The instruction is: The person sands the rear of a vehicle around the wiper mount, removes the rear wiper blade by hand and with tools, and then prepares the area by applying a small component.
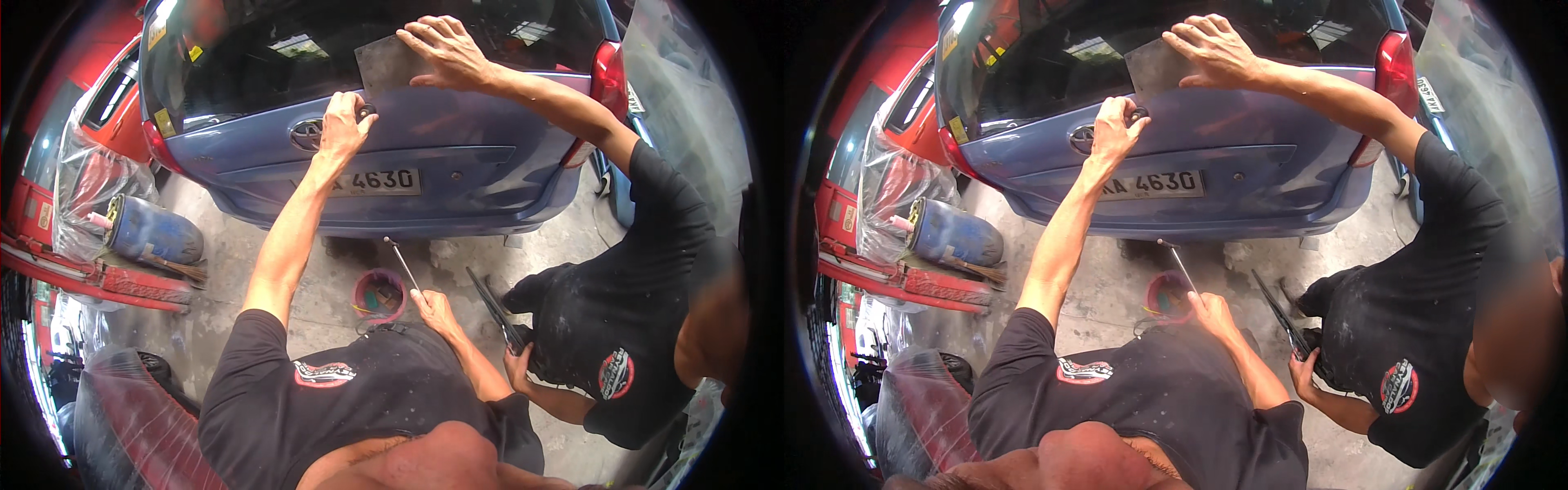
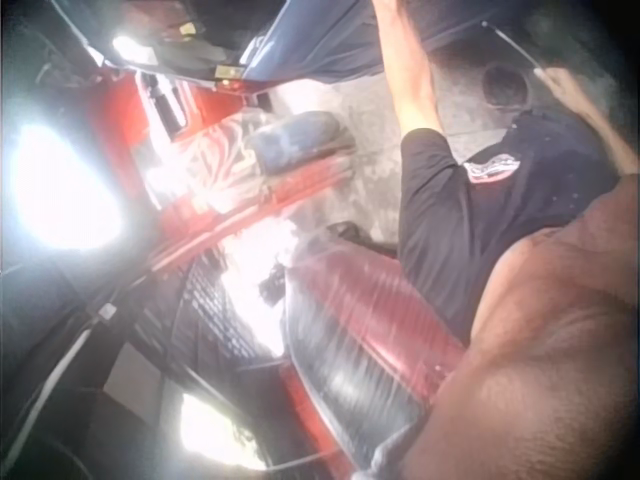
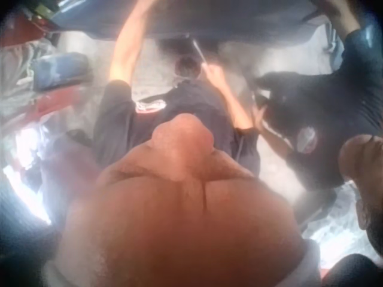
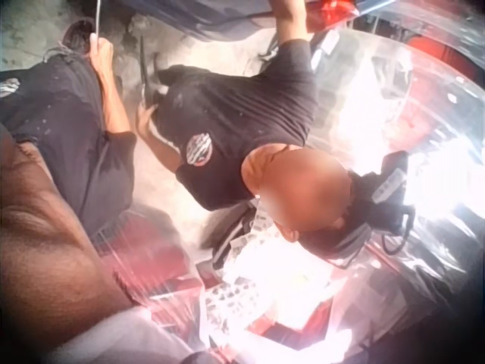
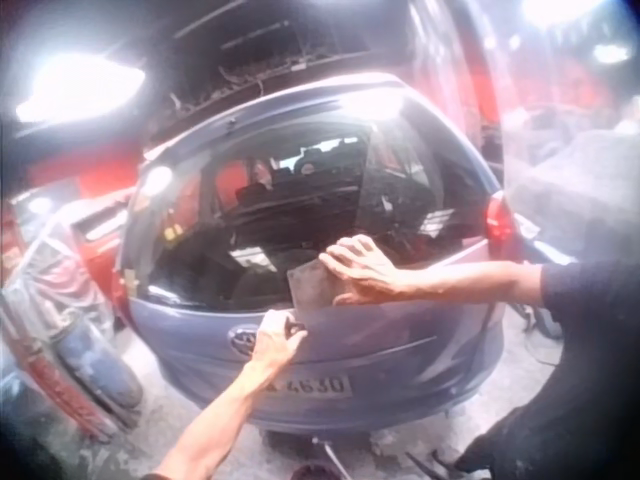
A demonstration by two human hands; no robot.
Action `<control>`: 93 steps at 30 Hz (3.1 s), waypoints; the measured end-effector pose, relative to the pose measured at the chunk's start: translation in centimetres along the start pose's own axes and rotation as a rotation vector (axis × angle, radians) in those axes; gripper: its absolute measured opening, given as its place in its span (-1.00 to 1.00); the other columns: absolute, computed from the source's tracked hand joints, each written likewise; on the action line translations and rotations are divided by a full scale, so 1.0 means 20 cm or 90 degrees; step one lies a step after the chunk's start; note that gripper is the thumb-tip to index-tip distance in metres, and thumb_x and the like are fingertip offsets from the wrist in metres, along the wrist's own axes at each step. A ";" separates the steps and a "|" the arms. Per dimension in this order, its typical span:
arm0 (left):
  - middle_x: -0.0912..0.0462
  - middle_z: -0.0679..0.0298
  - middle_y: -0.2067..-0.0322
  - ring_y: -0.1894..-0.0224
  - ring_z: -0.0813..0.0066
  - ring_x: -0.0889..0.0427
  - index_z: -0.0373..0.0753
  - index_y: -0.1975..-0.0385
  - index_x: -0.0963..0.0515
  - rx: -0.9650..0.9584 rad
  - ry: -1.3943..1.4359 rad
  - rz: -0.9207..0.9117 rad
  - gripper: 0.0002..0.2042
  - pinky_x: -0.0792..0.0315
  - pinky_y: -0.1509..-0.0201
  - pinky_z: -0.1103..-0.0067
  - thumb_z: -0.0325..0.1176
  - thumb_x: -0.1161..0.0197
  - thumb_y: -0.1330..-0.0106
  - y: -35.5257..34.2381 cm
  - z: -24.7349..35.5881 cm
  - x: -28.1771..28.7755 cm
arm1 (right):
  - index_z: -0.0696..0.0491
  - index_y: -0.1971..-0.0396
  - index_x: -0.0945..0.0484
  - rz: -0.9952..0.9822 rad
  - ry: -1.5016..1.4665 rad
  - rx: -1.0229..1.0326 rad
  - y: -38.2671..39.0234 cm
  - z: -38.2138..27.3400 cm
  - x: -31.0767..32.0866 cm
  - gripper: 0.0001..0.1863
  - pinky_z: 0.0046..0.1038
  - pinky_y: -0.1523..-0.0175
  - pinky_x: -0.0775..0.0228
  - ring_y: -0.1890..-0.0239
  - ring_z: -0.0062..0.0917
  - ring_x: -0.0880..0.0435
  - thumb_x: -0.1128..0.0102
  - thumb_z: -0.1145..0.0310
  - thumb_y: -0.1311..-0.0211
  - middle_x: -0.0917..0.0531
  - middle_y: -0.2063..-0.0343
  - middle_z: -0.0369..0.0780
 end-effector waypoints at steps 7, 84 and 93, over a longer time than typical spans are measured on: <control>-0.49 0.15 0.38 0.39 0.29 -0.52 -0.30 0.30 -0.46 -0.030 0.012 0.034 -0.63 -0.47 0.29 0.42 -0.43 -0.54 0.02 0.02 0.01 -0.04 | 0.25 0.53 -0.59 -0.048 0.025 -0.021 -0.07 -0.01 -0.01 -0.37 -0.23 0.27 -0.41 0.49 -0.24 -0.62 0.02 -0.07 -0.41 -0.58 0.62 -0.03; -0.51 0.13 0.12 -0.01 0.18 -0.47 -0.29 0.13 -0.50 -0.419 -0.254 -0.368 -0.58 -0.47 -0.11 0.41 -0.36 -0.47 -0.01 -0.14 -0.03 -0.21 | 0.21 0.36 -0.67 -0.007 -0.083 -0.072 -0.26 0.24 -0.25 -0.49 -0.31 0.27 -0.41 0.48 -0.37 -0.58 0.00 0.03 -0.44 -0.61 0.55 -0.06; -0.50 0.17 0.24 0.12 0.21 -0.48 -0.28 0.31 -0.49 -0.445 -0.211 -0.421 -0.72 -0.48 0.00 0.38 -0.35 -0.44 -0.07 -0.20 -0.05 -0.24 | 0.22 0.53 -0.53 0.046 -0.102 -0.063 -0.22 0.22 -0.20 -0.47 -0.22 0.30 -0.32 0.54 -0.29 -0.47 -0.03 0.02 -0.42 -0.51 0.62 -0.03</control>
Point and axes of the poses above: each hand's wrist, its own y-axis away from the middle knuckle, its own x-axis out of the back of the hand, z = x × y, the point moved 3 cm from there along -y, towards the middle knuckle
